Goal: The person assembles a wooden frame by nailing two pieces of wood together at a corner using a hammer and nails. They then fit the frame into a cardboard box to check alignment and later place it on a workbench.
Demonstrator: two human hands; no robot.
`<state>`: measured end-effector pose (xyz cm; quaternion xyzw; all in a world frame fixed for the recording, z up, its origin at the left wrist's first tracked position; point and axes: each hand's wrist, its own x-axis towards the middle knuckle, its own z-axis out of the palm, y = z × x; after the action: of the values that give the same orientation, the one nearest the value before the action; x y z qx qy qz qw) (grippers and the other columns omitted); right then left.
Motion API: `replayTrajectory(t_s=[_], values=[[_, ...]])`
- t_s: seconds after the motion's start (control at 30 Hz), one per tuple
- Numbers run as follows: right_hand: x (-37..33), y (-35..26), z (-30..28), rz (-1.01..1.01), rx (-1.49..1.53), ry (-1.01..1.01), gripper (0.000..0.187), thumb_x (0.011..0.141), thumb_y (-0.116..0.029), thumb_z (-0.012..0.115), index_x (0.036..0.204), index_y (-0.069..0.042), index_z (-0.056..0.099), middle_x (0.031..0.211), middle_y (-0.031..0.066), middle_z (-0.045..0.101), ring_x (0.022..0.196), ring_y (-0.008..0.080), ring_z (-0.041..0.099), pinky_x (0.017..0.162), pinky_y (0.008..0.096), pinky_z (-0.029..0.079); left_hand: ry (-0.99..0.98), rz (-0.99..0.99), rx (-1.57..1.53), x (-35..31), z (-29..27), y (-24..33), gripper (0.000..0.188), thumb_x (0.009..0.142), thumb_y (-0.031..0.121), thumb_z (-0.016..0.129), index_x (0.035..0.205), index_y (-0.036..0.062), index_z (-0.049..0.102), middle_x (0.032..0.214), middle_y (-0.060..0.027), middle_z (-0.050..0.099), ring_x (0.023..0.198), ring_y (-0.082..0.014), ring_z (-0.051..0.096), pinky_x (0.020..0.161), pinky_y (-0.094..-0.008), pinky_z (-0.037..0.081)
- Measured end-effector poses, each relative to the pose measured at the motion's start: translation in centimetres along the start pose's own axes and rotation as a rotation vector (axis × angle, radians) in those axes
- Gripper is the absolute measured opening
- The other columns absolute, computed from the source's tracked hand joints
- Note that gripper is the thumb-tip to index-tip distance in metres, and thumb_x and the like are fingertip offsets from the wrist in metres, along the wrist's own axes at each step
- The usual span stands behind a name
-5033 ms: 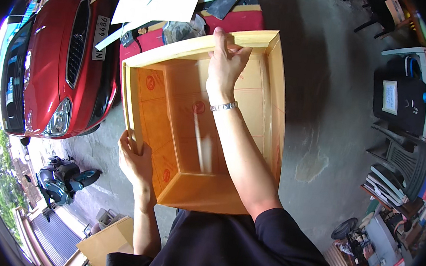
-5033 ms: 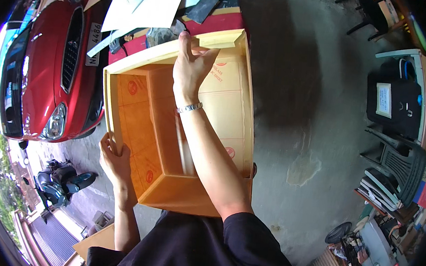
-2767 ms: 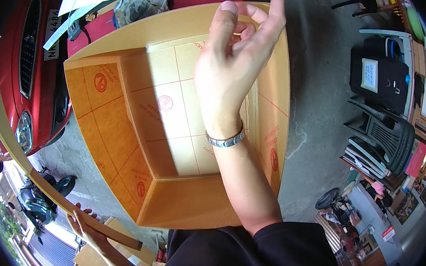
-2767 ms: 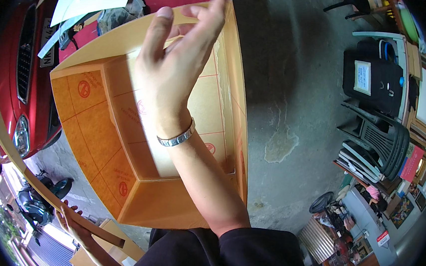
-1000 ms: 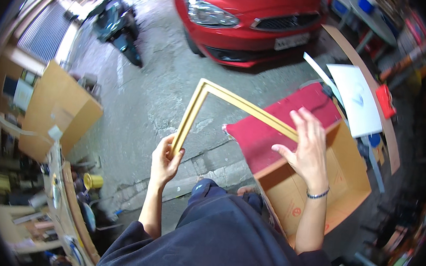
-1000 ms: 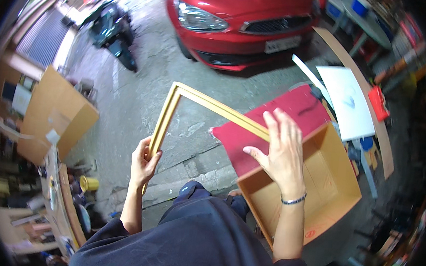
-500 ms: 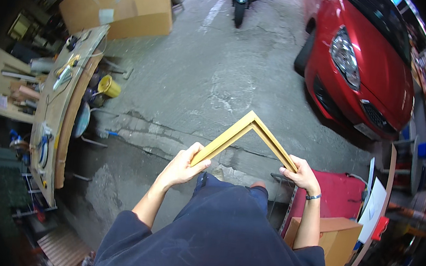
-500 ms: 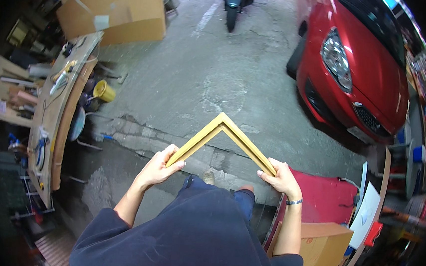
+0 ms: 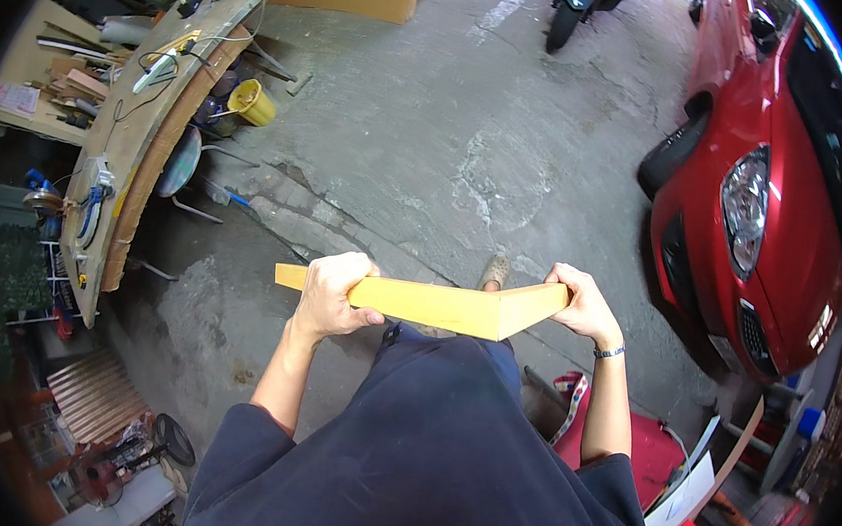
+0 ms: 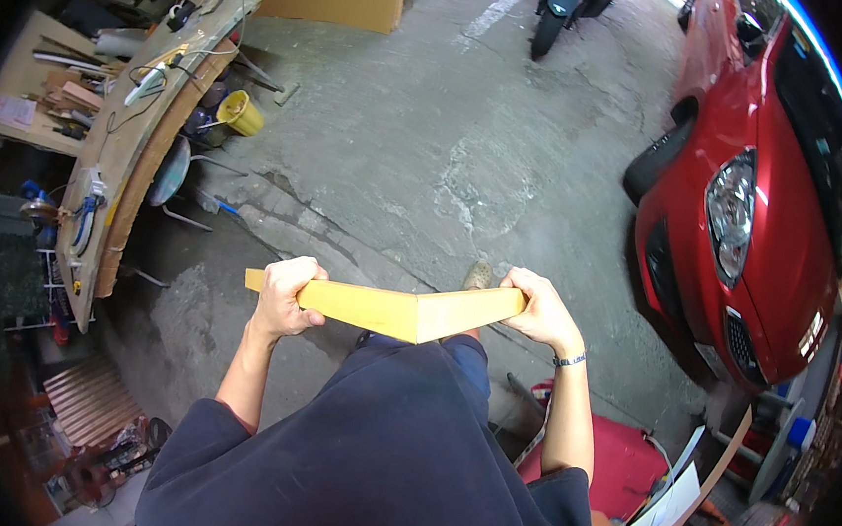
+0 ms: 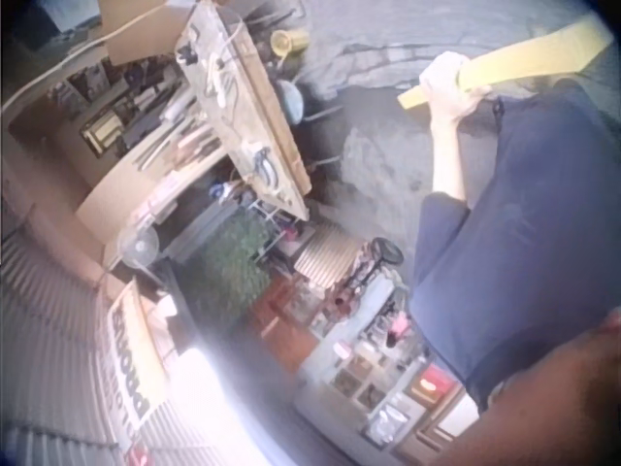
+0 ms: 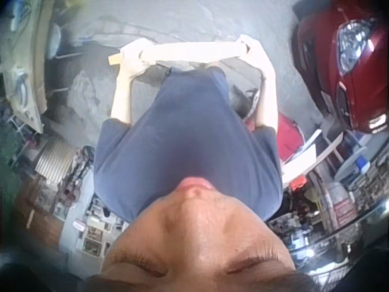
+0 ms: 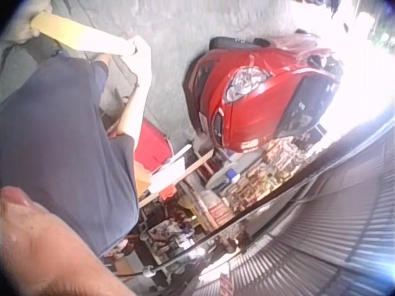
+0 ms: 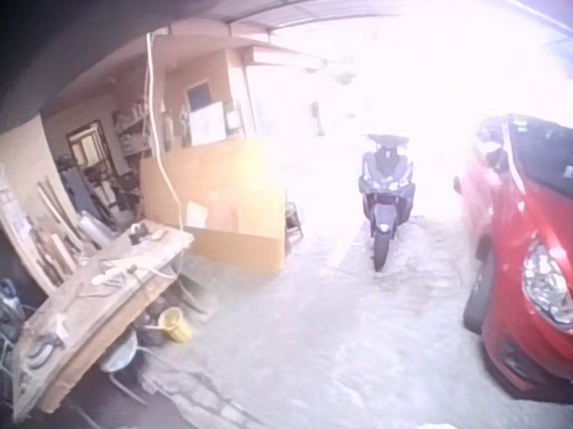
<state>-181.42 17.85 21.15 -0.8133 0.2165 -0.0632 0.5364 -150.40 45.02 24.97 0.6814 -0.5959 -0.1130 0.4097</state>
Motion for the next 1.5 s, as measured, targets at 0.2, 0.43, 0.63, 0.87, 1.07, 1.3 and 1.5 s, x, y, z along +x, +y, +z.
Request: replayTrajectory(t_s=[0.2,0.43,0.63,0.87,1.07,1.3,1.5], values=[[9.2,3.9,-7.2,-0.071,-0.03,-0.038,0.029,0.072,-0.012,0.081,0.086,-0.003,0.058,0.08,0.0069,0.057,0.075,0.0219,0.055,0.07,0.0339,0.046,0.016,-0.017,0.115,9.5,1.6,-2.2,0.079,0.079,0.081,0.064,0.08,0.002,0.062,0.07,-0.0123,0.058,0.064,-0.034,0.062,0.058,-0.0408,0.047],[21.6,3.9,-14.1,-0.147,-0.098,-0.136,0.027,0.074,-0.009,0.081,0.083,-0.003,0.057,0.076,0.0094,0.058,0.071,0.0212,0.058,0.068,0.0344,0.047,0.04,-0.195,0.082,18.7,1.9,-6.0,0.071,0.083,0.073,0.067,0.084,0.0019,0.062,0.074,-0.0135,0.06,0.069,-0.0356,0.064,0.062,-0.0411,0.049],[34.4,-0.1,-14.3,-0.276,-0.251,-0.295,0.037,0.084,-0.031,0.084,0.09,-0.006,0.056,0.064,0.0129,0.057,0.057,0.0301,0.061,0.056,0.038,0.048,-0.032,-0.427,-0.368,28.5,1.5,-9.6,0.054,0.095,0.055,0.067,0.095,0.0016,0.059,0.076,-0.0157,0.062,0.069,-0.0351,0.063,0.064,-0.0396,0.048],[48.6,-3.4,-12.8,-0.355,-0.577,-0.262,0.03,0.083,-0.023,0.077,0.094,-0.007,0.054,0.068,0.0148,0.061,0.063,0.0346,0.068,0.059,0.0428,0.053,0.204,-0.247,-0.225,36.6,-2.3,-20.4,0.051,0.096,0.056,0.063,0.091,0.0057,0.053,0.067,-0.0119,0.062,0.059,-0.033,0.067,0.054,-0.0404,0.051],[60.0,-5.4,-12.0,-0.376,-0.662,-0.222,0.029,0.082,-0.022,0.076,0.096,-0.007,0.055,0.073,0.013,0.064,0.069,0.0344,0.069,0.063,0.0436,0.054,0.357,-0.233,-0.134,42.3,-6.4,-27.0,0.058,0.09,0.064,0.065,0.085,0.0079,0.052,0.064,-0.0098,0.057,0.059,-0.033,0.066,0.052,-0.0412,0.049],[70.6,-6.3,-12.5,-0.391,-0.614,-0.254,0.034,0.08,-0.025,0.078,0.098,-0.008,0.056,0.08,0.011,0.065,0.073,0.0328,0.069,0.067,0.0435,0.054,0.376,-0.321,-0.042,50.2,-11.8,-32.7,0.036,0.085,0.039,0.064,0.072,0.0071,0.052,0.06,-0.0106,0.054,0.055,-0.0326,0.059,0.052,-0.043,0.045],[82.4,-8.5,-16.3,-0.23,-0.255,-0.739,0.042,0.075,-0.031,0.09,0.096,-0.005,0.064,0.073,0.0122,0.065,0.066,0.0311,0.065,0.063,0.0404,0.05,0.479,-0.286,-0.144,55.9,-13.7,-38.6,0.037,0.079,0.039,0.061,0.069,0.0061,0.047,0.059,-0.0119,0.044,0.052,-0.0328,0.049,0.051,-0.0428,0.038]])
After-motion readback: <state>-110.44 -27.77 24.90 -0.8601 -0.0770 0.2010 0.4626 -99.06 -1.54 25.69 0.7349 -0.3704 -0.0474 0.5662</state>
